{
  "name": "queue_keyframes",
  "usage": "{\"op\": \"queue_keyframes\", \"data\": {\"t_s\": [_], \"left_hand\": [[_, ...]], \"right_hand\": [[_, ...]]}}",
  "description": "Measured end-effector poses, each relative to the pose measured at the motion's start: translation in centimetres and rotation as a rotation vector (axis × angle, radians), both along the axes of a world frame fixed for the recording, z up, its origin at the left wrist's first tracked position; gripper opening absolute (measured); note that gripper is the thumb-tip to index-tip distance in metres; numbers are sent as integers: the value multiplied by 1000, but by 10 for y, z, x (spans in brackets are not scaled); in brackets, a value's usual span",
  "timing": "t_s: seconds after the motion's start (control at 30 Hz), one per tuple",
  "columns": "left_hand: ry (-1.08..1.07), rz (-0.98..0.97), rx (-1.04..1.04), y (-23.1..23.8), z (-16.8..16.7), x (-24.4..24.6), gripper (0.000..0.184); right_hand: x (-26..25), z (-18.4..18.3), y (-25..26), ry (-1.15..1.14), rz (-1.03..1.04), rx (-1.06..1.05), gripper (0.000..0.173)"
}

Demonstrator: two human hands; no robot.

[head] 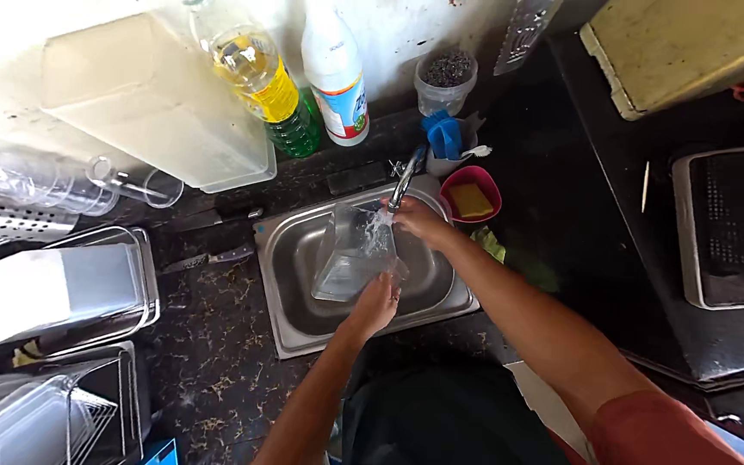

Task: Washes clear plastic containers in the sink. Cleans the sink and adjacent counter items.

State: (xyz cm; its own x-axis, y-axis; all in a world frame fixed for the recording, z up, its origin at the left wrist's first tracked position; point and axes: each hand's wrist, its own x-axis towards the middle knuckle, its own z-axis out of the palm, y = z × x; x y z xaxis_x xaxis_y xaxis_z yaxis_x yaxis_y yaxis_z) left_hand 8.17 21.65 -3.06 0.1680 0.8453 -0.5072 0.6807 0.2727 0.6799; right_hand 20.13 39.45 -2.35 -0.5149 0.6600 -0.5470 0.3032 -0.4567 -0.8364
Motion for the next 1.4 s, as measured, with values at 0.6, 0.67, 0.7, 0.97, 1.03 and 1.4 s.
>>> {"op": "queue_keyframes", "data": {"t_s": [0.6, 0.67, 0.7, 0.97, 1.03, 1.4], "left_hand": [[468, 257, 97, 95, -40, 31, 48], [469, 263, 120, 91, -46, 32, 58], [478, 255, 121, 89, -43, 35, 51], [341, 130, 19, 56, -27, 53, 65], [259, 87, 67, 42, -24, 59, 69], [-141, -3, 64, -18, 16, -12, 36]], "right_hand": [[-5, 17, 4, -233, 37, 224, 24], [-10, 19, 8, -386, 79, 324, 39], [-14, 20, 8, -426, 91, 350, 45], [-19, 20, 7, -392, 262, 334, 36], [-13, 13, 12, -418, 227, 216, 35], [37, 39, -18, -371, 108, 134, 33]]}}
